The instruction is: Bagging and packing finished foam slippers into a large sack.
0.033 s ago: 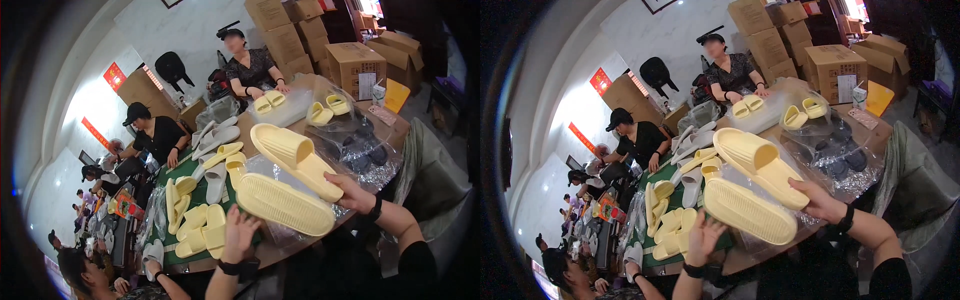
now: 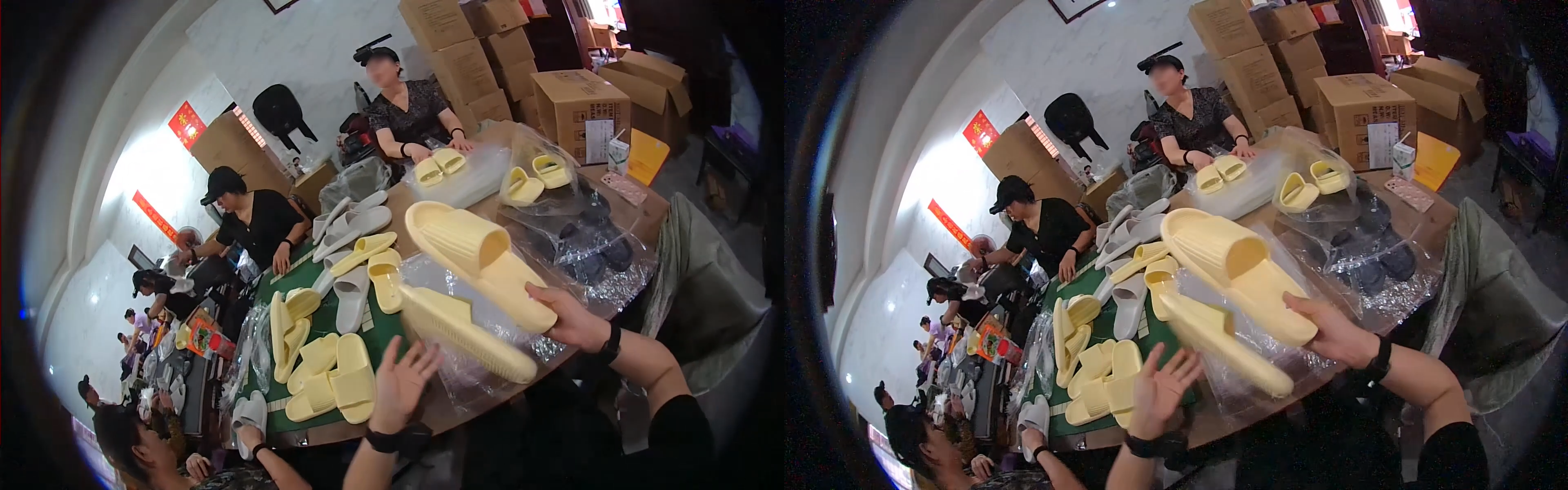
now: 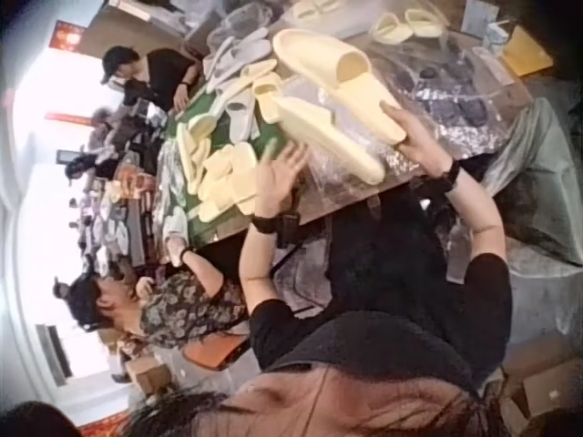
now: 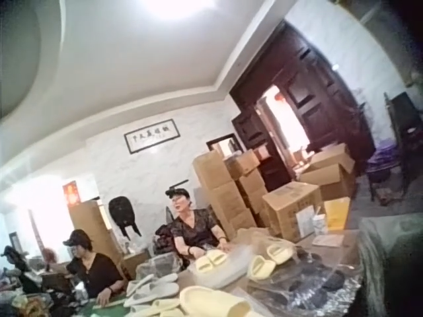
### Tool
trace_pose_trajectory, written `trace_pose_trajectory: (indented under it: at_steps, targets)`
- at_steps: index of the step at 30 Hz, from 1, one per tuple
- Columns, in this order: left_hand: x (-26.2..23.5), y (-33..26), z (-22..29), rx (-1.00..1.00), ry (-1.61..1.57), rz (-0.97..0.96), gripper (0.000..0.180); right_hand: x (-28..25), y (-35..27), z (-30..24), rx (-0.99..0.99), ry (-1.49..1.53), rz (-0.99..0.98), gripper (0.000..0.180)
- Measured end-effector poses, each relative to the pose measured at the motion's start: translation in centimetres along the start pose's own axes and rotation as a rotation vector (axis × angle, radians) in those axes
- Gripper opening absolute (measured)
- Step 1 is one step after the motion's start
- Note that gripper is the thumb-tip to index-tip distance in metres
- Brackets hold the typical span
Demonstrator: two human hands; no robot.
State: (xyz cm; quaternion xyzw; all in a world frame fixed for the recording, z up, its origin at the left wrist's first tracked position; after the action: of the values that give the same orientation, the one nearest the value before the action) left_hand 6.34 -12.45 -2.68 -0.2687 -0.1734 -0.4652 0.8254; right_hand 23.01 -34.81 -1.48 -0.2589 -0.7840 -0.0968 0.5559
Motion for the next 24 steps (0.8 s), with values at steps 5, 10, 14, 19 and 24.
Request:
trace_pose_trajectory:
  at_steps: [5, 10, 14, 19, 24]
  targets:
    - [7.8, -1.4, -6.1, 0.047, 0.028, -0.257, 0.068, 2.6, 0.9, 3.9, 0.061, -0.045, -0.087, 0.043]
    - [7.3, -0.1, -7.8, 0.128, 0.194, -0.189, 0.068, 5.4, -0.5, 5.4, 0.17, -0.039, -0.101, 0.043]
    - [5.9, 0.2, -7.5, 0.087, 0.019, -0.098, 0.056, 3.1, 0.2, 4.2, -0.026, -0.111, -0.062, 0.041]
    - [3.9, 0.1, -6.6, 0.103, -0.029, -0.024, 0.049, 0.6, 0.1, 0.2, -0.353, -0.402, 0.151, 0.036]
    - [4.1, 2.6, -5.7, 0.126, 0.174, -0.025, 0.046, -3.3, 0.4, -0.8, -0.46, -0.427, 0.255, 0.04]
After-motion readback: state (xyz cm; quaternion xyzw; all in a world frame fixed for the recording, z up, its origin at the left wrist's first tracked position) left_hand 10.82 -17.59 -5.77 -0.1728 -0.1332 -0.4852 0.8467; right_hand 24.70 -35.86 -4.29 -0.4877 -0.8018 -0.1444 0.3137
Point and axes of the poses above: each hand's wrist, its own y-axis towards the middle knuckle, its own x-axis out of the palm, z = x × y, the point moved 6 cm from there along y, towards the middle knuckle, and after that the axes turned 14 degrees about y, right-handed, at the moved point
